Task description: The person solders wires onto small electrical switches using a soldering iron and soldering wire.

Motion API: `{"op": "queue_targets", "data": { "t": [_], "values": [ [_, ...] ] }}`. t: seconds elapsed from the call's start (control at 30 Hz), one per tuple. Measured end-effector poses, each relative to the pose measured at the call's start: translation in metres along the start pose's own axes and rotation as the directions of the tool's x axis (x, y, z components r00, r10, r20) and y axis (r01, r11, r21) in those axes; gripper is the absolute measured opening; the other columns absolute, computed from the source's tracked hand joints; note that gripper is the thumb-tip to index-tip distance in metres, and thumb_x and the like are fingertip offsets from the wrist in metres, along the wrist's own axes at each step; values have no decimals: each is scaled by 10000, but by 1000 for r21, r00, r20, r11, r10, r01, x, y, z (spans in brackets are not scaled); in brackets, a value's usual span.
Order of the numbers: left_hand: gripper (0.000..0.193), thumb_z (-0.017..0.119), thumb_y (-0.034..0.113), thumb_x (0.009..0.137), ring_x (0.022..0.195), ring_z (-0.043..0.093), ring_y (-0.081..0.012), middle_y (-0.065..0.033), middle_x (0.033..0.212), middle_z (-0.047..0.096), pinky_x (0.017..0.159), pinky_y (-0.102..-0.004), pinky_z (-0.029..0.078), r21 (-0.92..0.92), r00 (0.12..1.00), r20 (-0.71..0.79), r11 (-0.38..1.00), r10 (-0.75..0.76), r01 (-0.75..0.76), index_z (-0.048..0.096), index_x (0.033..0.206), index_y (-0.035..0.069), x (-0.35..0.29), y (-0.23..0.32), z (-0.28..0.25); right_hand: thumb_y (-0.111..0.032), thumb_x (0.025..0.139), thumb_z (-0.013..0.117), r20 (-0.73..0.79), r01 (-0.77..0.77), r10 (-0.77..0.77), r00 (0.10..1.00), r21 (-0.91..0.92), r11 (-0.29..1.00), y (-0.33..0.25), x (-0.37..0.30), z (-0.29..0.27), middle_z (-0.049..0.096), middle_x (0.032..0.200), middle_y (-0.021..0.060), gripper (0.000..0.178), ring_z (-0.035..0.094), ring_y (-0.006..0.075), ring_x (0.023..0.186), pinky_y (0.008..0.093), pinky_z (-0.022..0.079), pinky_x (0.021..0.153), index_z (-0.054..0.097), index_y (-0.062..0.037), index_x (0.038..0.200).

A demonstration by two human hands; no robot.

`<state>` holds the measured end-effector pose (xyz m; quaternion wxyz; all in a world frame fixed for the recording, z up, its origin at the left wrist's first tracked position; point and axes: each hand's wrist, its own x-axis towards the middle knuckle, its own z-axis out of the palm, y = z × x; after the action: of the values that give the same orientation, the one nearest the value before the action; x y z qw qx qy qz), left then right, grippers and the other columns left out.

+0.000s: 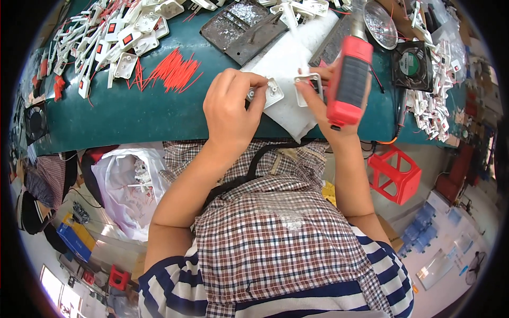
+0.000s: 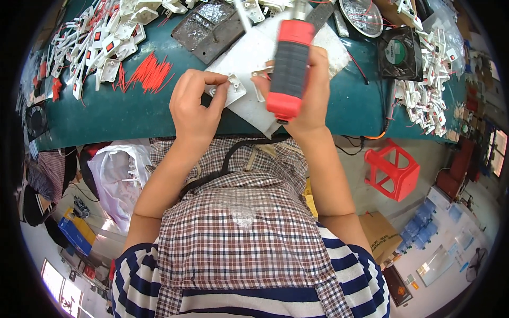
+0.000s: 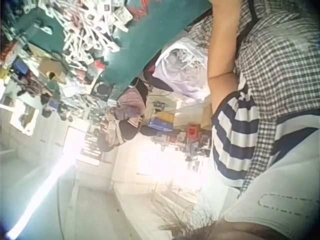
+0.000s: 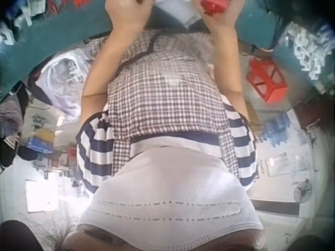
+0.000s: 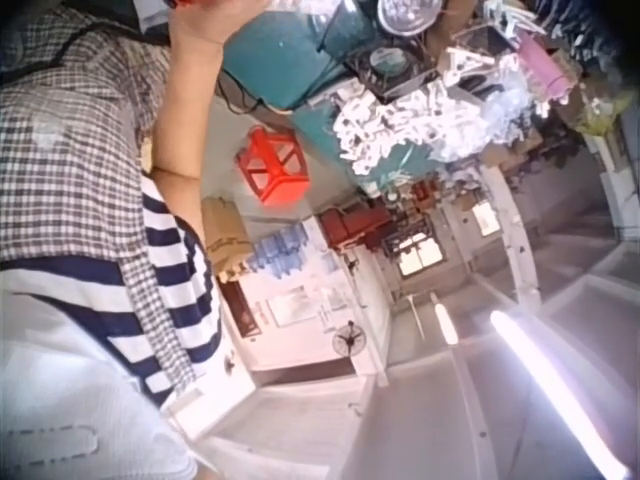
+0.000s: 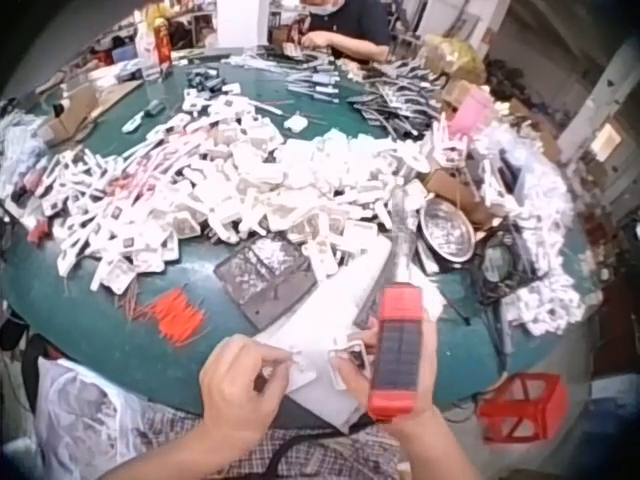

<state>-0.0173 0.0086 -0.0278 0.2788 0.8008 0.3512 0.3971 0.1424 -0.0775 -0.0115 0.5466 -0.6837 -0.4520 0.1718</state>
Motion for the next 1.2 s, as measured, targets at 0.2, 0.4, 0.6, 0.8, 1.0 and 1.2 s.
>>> {"op": "queue_targets", "data": {
  "t": [0.2, 0.4, 0.6, 0.8, 1.0, 1.2],
  "values": [
    [148, 734, 53, 688, 713, 561, -234, -36, 758, 559, 634, -356, 423, 14, 999, 35, 1000, -26, 25, 631, 789, 86, -2, 0, -2, -69, 702, 832, 108, 206, -178, 978, -381, 901, -12, 18, 6, 624, 983, 98, 553, 651, 168, 850, 290, 528, 751, 439, -23, 1088],
    [247, 787, 94, 660, 789, 568, -257, -64, 852, 592, 689, -357, 434, 33, 993, 118, 999, 3, -7, 629, 844, 51, -1, 8, -14, -38, 694, 829, 70, 165, -150, 986, -496, 852, -5, 6, -7, 607, 1002, 90, 595, 630, 152, 877, 274, 516, 743, 426, -29, 1132],
    [372, 836, 198, 600, 863, 532, -236, -29, 889, 564, 748, -356, 383, 92, 967, 209, 987, -147, 130, 621, 887, 97, -3, 6, -14, 34, 734, 767, 1, 115, -124, 992, -381, 918, -8, -10, -13, 640, 922, 93, 570, 647, 147, 809, 254, 521, 687, 390, -19, 1158],
    [385, 839, 191, 598, 872, 530, -234, -23, 899, 555, 760, -364, 381, 96, 961, 228, 986, -154, 136, 620, 901, 100, 4, 11, -19, 58, 716, 769, 1, 169, -181, 983, -367, 915, -4, -13, -4, 597, 990, 89, 588, 649, 157, 805, 253, 525, 679, 388, -15, 1158],
    [321, 626, 9, 722, 930, 537, -265, -39, 1014, 576, 774, -383, 387, 28, 983, 149, 993, 108, -113, 656, 1015, 137, 22, 11, -12, -8, 655, 801, -25, 250, -281, 959, -389, 887, -9, -3, 18, 521, 1000, 110, 581, 572, 238, 873, 320, 483, 726, 444, -19, 1112],
    [354, 692, 57, 662, 988, 542, -266, -43, 1028, 599, 806, -404, 400, -1, 969, 240, 998, 64, -66, 652, 1010, 104, 23, 11, 5, -63, 596, 798, -38, 271, -339, 940, -523, 808, -22, 3, 27, 531, 973, 136, 581, 567, 308, 846, 373, 500, 620, 465, -28, 1071]
  ]
}}
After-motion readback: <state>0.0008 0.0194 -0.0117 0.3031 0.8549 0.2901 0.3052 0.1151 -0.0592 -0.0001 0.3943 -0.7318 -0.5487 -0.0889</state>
